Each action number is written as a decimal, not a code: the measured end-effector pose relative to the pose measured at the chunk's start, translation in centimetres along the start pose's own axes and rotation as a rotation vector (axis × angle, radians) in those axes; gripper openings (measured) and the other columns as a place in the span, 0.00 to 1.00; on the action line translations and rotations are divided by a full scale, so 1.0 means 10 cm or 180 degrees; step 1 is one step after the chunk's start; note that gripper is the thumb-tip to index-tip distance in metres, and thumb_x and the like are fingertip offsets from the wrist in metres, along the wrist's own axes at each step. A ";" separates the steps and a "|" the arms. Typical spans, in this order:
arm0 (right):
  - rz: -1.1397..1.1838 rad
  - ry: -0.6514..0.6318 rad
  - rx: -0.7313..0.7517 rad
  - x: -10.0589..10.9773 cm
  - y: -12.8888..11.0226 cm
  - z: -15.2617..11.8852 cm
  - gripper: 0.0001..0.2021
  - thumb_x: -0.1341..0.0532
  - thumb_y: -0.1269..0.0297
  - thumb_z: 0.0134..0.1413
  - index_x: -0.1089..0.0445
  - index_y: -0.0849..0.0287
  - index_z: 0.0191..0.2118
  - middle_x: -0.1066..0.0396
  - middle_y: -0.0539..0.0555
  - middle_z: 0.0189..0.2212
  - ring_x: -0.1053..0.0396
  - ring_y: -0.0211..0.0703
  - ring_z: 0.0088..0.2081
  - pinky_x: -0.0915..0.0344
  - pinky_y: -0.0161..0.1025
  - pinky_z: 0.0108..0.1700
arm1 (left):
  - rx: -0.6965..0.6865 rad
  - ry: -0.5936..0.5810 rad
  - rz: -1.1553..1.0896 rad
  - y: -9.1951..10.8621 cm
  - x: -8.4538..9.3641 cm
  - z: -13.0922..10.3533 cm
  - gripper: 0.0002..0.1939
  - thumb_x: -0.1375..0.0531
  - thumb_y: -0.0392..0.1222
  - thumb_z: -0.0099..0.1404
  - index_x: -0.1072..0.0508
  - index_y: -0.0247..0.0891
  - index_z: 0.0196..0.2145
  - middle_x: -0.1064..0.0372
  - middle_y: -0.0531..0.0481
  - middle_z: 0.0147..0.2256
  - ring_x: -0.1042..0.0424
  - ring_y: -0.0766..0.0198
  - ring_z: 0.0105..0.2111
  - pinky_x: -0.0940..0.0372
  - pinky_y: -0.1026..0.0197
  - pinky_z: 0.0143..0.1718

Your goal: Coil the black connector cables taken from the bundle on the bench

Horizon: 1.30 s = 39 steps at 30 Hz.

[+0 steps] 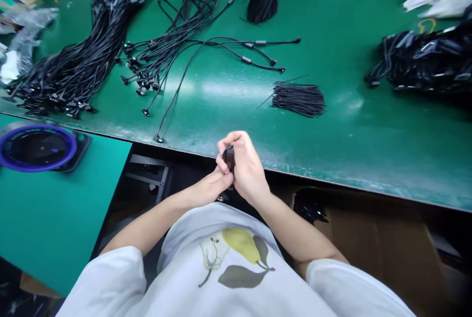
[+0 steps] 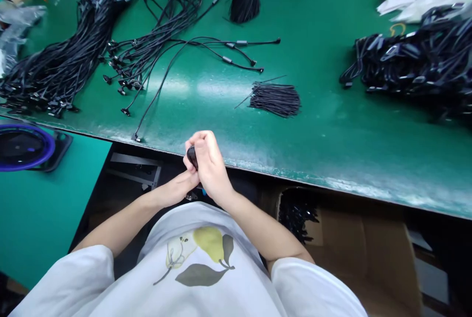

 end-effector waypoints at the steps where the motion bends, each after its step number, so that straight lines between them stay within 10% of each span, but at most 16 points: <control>1: 0.0143 -0.0097 -0.0080 0.01 -0.01 0.03 0.20 0.45 0.39 0.58 0.39 0.52 0.40 0.41 0.46 0.30 0.42 0.30 0.22 0.42 0.32 0.24 | -0.0017 0.0032 -0.0079 -0.02 -0.03 -0.01 0.25 0.39 0.64 0.58 0.26 0.36 0.33 0.30 0.45 0.35 0.30 0.56 0.43 0.37 0.55 0.49; 7: 0.0241 -0.0603 -0.0271 0.09 -0.05 0.25 0.24 0.38 0.39 0.51 0.37 0.56 0.42 0.43 0.45 0.30 0.41 0.28 0.20 0.43 0.29 0.20 | 0.0517 -0.0271 -0.1354 0.06 -0.21 -0.07 0.26 0.38 0.64 0.58 0.36 0.37 0.29 0.47 0.60 0.20 0.42 0.71 0.19 0.38 0.63 0.24; 12: -0.0252 -0.0414 0.0101 0.20 -0.09 0.41 0.21 0.45 0.41 0.60 0.38 0.56 0.40 0.44 0.43 0.26 0.41 0.28 0.17 0.39 0.30 0.20 | 0.0943 -0.0187 -0.1913 0.18 -0.21 -0.09 0.21 0.42 0.58 0.64 0.33 0.34 0.34 0.51 0.60 0.20 0.51 0.74 0.17 0.48 0.70 0.20; 16: -0.2371 -0.0732 0.1471 0.30 -0.40 0.34 0.15 0.48 0.50 0.66 0.33 0.57 0.41 0.32 0.52 0.35 0.30 0.39 0.36 0.32 0.41 0.41 | 0.0640 0.0064 -0.1472 0.15 -0.08 -0.07 0.19 0.39 0.55 0.62 0.34 0.35 0.32 0.55 0.62 0.20 0.54 0.75 0.17 0.52 0.69 0.20; 20: -0.4715 -0.2013 0.2555 0.36 -0.42 0.08 0.12 0.50 0.64 0.68 0.31 0.60 0.45 0.29 0.56 0.38 0.33 0.45 0.43 0.38 0.47 0.49 | 0.0394 0.0057 -0.0196 0.15 0.02 -0.03 0.18 0.45 0.56 0.66 0.37 0.37 0.32 0.51 0.60 0.22 0.52 0.72 0.19 0.50 0.66 0.22; 24: -0.5632 -0.2546 0.2356 0.47 -0.28 -0.07 0.17 0.53 0.64 0.69 0.35 0.61 0.30 0.36 0.52 0.24 0.40 0.40 0.26 0.49 0.39 0.28 | 0.0353 -0.0492 0.1532 0.25 0.01 -0.03 0.14 0.53 0.48 0.71 0.39 0.38 0.30 0.46 0.57 0.24 0.46 0.69 0.24 0.48 0.63 0.27; 29: -0.5556 -0.2507 0.1474 0.51 -0.31 -0.11 0.12 0.52 0.64 0.69 0.38 0.60 0.34 0.34 0.52 0.29 0.41 0.37 0.25 0.57 0.37 0.25 | -0.0017 -0.0630 0.2708 0.35 -0.01 -0.01 0.11 0.55 0.43 0.72 0.40 0.40 0.32 0.38 0.54 0.29 0.39 0.65 0.29 0.47 0.62 0.32; 34: -0.5714 -0.2178 0.1771 0.54 -0.27 -0.13 0.12 0.54 0.69 0.67 0.37 0.61 0.34 0.36 0.50 0.23 0.43 0.37 0.21 0.60 0.39 0.24 | -0.0018 -0.0733 0.2614 0.41 -0.03 0.10 0.14 0.55 0.44 0.72 0.42 0.40 0.29 0.39 0.54 0.28 0.41 0.65 0.28 0.47 0.62 0.31; 39: -0.5210 -0.2752 0.1806 0.69 -0.45 0.11 0.18 0.54 0.59 0.70 0.32 0.60 0.34 0.32 0.50 0.25 0.38 0.37 0.26 0.47 0.36 0.27 | 0.0423 -0.0775 0.1716 0.35 0.02 0.19 0.18 0.54 0.51 0.72 0.38 0.38 0.29 0.43 0.55 0.25 0.45 0.67 0.26 0.48 0.64 0.28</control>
Point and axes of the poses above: each hand's wrist, its own z-axis towards the middle knuckle, its own x-axis out of the back of the hand, y = z × x, the point moved 3 cm from there along z, towards the middle knuckle
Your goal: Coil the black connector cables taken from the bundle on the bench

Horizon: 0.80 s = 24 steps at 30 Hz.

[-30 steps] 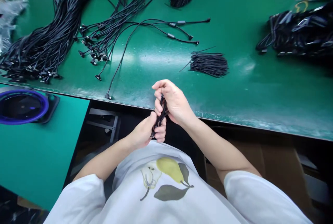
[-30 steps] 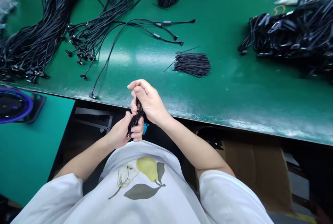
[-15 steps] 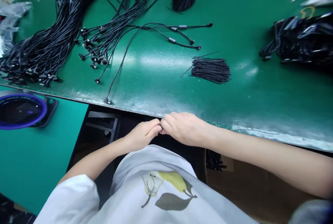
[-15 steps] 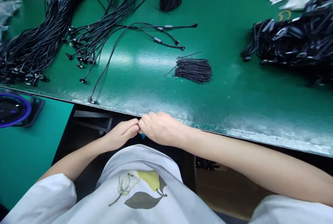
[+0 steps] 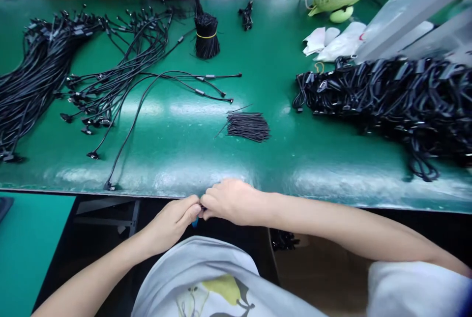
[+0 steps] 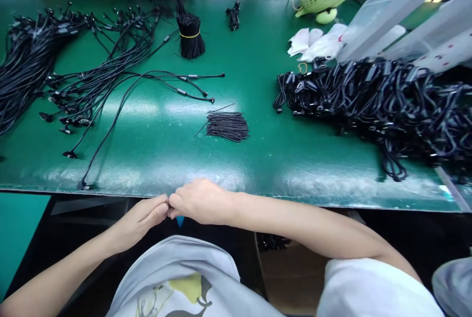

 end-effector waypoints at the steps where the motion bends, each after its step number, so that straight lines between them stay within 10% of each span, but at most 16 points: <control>1: 0.0199 0.0042 -0.0067 0.10 0.17 0.00 0.19 0.53 0.57 0.70 0.30 0.60 0.36 0.30 0.51 0.29 0.35 0.37 0.29 0.43 0.35 0.30 | 0.0031 0.0119 -0.0272 -0.03 0.02 0.02 0.19 0.53 0.53 0.72 0.37 0.38 0.29 0.45 0.56 0.24 0.46 0.68 0.25 0.49 0.64 0.27; 6: -0.0666 0.0771 -0.1501 0.45 1.37 0.02 0.14 0.49 0.65 0.66 0.26 0.60 0.46 0.31 0.62 0.51 0.34 0.48 0.46 0.38 0.43 0.44 | -0.0063 0.1063 -0.1915 -0.12 0.17 0.11 0.20 0.46 0.57 0.68 0.35 0.36 0.29 0.54 0.60 0.20 0.51 0.71 0.20 0.51 0.65 0.24; 11: -0.1304 0.0318 -0.1371 0.30 1.86 0.09 0.12 0.48 0.70 0.63 0.26 0.63 0.39 0.29 0.62 0.47 0.34 0.49 0.43 0.41 0.44 0.46 | -0.0189 0.1371 -0.2681 -0.03 0.16 0.21 0.18 0.42 0.54 0.66 0.35 0.35 0.30 0.56 0.61 0.20 0.52 0.73 0.20 0.50 0.68 0.23; 17: -0.0513 0.1510 -0.1993 0.35 1.20 0.02 0.13 0.49 0.64 0.65 0.29 0.62 0.39 0.29 0.60 0.38 0.34 0.46 0.39 0.41 0.41 0.41 | -0.0445 0.1361 -0.3019 0.06 0.06 0.32 0.17 0.43 0.54 0.68 0.35 0.35 0.32 0.55 0.61 0.21 0.51 0.75 0.19 0.49 0.69 0.23; 21: 0.1741 0.1470 -0.1970 -0.03 0.45 0.15 0.09 0.45 0.63 0.63 0.31 0.59 0.35 0.29 0.51 0.30 0.33 0.39 0.31 0.38 0.35 0.36 | -0.0514 0.1277 -0.3078 0.08 -0.03 0.39 0.15 0.44 0.52 0.69 0.35 0.37 0.43 0.53 0.62 0.21 0.51 0.74 0.18 0.50 0.69 0.22; 24: 0.2102 0.1504 -0.2053 -0.26 0.10 0.20 0.09 0.46 0.64 0.64 0.32 0.60 0.35 0.29 0.50 0.29 0.34 0.36 0.28 0.38 0.32 0.31 | -0.0613 0.1373 -0.2803 0.03 -0.04 0.40 0.18 0.46 0.51 0.69 0.34 0.35 0.49 0.53 0.62 0.21 0.51 0.73 0.18 0.48 0.68 0.22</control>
Point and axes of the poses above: each hand's wrist, its own z-axis towards the middle knuckle, its own x-axis out of the back of the hand, y = z × x, the point moved 3 cm from there along z, towards the middle knuckle
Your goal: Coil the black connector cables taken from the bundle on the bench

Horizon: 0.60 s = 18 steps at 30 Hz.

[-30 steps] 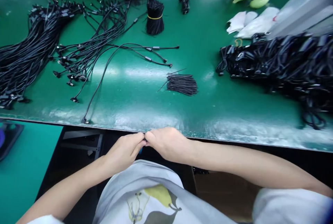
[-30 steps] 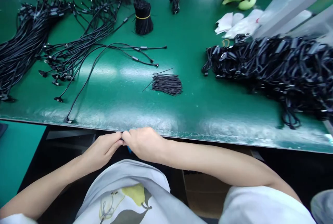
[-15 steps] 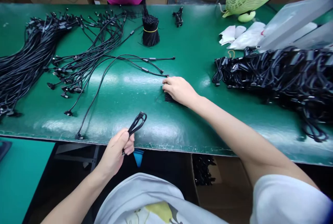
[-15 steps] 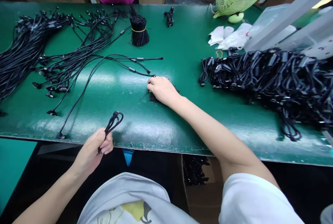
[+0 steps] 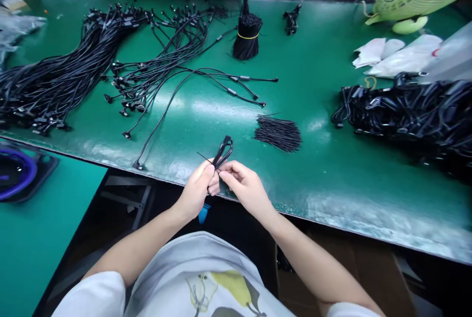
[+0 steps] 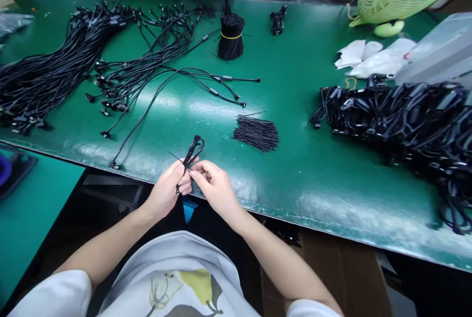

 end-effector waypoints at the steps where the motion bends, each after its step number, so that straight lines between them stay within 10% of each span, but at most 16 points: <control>1: -0.0317 0.0125 0.0174 -0.03 -0.04 -0.05 0.09 0.47 0.65 0.64 0.32 0.60 0.36 0.29 0.51 0.29 0.34 0.36 0.28 0.38 0.33 0.31 | -0.0137 0.0037 0.0226 0.00 0.03 -0.01 0.18 0.47 0.51 0.70 0.32 0.34 0.49 0.51 0.61 0.21 0.50 0.72 0.19 0.47 0.68 0.22; 8: -0.3107 0.0369 0.3385 0.07 -0.50 -0.13 0.14 0.49 0.80 0.60 0.28 0.65 0.43 0.26 0.61 0.44 0.31 0.46 0.45 0.39 0.42 0.48 | -0.1178 0.0006 0.2933 0.19 0.19 -0.18 0.19 0.52 0.38 0.70 0.28 0.39 0.53 0.26 0.44 0.49 0.30 0.57 0.52 0.38 0.54 0.56; 18: -0.4153 -0.0536 0.4345 -0.06 -0.58 -0.03 0.21 0.55 0.81 0.54 0.27 0.64 0.43 0.31 0.63 0.34 0.36 0.49 0.30 0.38 0.46 0.33 | -0.0149 -0.0045 0.2160 0.16 0.33 -0.35 0.31 0.50 0.40 0.68 0.48 0.33 0.67 0.26 0.43 0.49 0.28 0.57 0.51 0.37 0.53 0.55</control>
Point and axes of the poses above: each hand's wrist, its own z-axis towards the middle knuckle, its own x-axis out of the back of the hand, y = z × x, the point moved 3 cm from there along z, towards the middle knuckle
